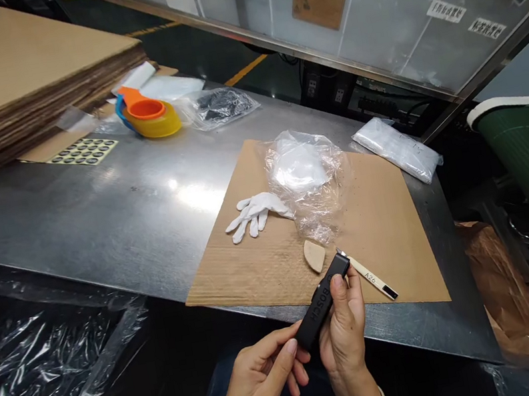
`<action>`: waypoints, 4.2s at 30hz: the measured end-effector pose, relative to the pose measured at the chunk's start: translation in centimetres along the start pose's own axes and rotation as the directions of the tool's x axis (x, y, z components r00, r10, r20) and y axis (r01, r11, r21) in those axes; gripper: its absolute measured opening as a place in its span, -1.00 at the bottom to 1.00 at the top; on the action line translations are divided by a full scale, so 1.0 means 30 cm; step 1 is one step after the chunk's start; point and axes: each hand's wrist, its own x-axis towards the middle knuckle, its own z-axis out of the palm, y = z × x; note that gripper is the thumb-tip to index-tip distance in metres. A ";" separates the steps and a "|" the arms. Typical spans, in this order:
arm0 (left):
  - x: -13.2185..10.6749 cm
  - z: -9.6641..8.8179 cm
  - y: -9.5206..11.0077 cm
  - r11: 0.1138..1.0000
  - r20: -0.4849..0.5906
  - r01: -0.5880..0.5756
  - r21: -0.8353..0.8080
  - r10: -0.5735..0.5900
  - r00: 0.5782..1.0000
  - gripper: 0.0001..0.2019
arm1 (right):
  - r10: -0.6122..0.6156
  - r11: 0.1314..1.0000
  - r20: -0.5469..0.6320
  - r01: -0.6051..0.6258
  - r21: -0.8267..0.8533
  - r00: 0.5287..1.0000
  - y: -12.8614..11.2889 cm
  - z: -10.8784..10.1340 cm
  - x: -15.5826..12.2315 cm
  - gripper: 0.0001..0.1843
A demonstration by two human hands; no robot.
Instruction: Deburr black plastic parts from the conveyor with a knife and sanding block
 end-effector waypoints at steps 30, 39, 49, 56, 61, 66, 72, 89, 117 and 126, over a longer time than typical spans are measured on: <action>0.046 -0.045 0.053 0.985 0.078 0.163 -0.049 -0.158 0.984 -0.69 | 0.034 0.993 0.113 -0.020 -0.120 0.993 0.025 -0.012 -0.012 -0.47; 0.050 -0.063 0.071 0.968 0.211 0.251 -0.015 -0.243 0.947 -0.72 | 0.032 0.984 0.133 -0.007 -0.180 0.991 0.019 -0.011 -0.014 -0.54; 0.052 -0.055 0.045 0.953 0.253 0.299 -0.041 -0.280 0.926 -0.68 | 0.098 0.978 0.175 -0.063 -0.197 0.980 0.026 -0.020 -0.009 -0.51; 0.053 -0.050 0.037 0.950 0.236 0.300 -0.084 -0.273 0.933 -0.67 | 0.162 0.976 0.150 -0.136 -0.172 0.975 0.033 -0.023 0.009 -0.55; 0.051 -0.052 0.044 0.953 0.233 0.286 -0.095 -0.258 0.938 -0.68 | 0.228 0.969 0.129 -0.213 -0.125 0.965 0.030 -0.013 0.009 -0.57; 0.050 -0.058 0.041 0.956 0.239 0.272 -0.108 -0.240 0.941 -0.65 | 0.236 0.966 0.115 -0.221 -0.131 0.965 0.032 -0.010 0.009 -0.59; 0.054 -0.059 0.023 0.949 0.280 0.291 -0.121 -0.248 0.927 -0.60 | 0.245 0.960 0.151 -0.218 -0.174 0.958 0.038 0.000 0.004 -0.62; 0.049 -0.078 0.011 0.926 0.396 0.334 -0.174 -0.245 0.885 -0.65 | 0.414 0.910 0.167 -0.404 -0.093 0.895 0.064 0.004 0.006 -0.64; 0.015 -0.077 0.070 0.961 0.336 0.276 -0.022 -0.253 0.907 -0.81 | 0.627 0.773 0.259 -0.628 -0.087 0.735 0.077 0.020 0.014 -0.56; 0.005 -0.077 0.082 0.970 0.327 0.239 0.035 -0.237 0.915 -0.82 | 0.629 0.772 0.259 -0.629 -0.095 0.733 0.083 0.024 0.012 -0.56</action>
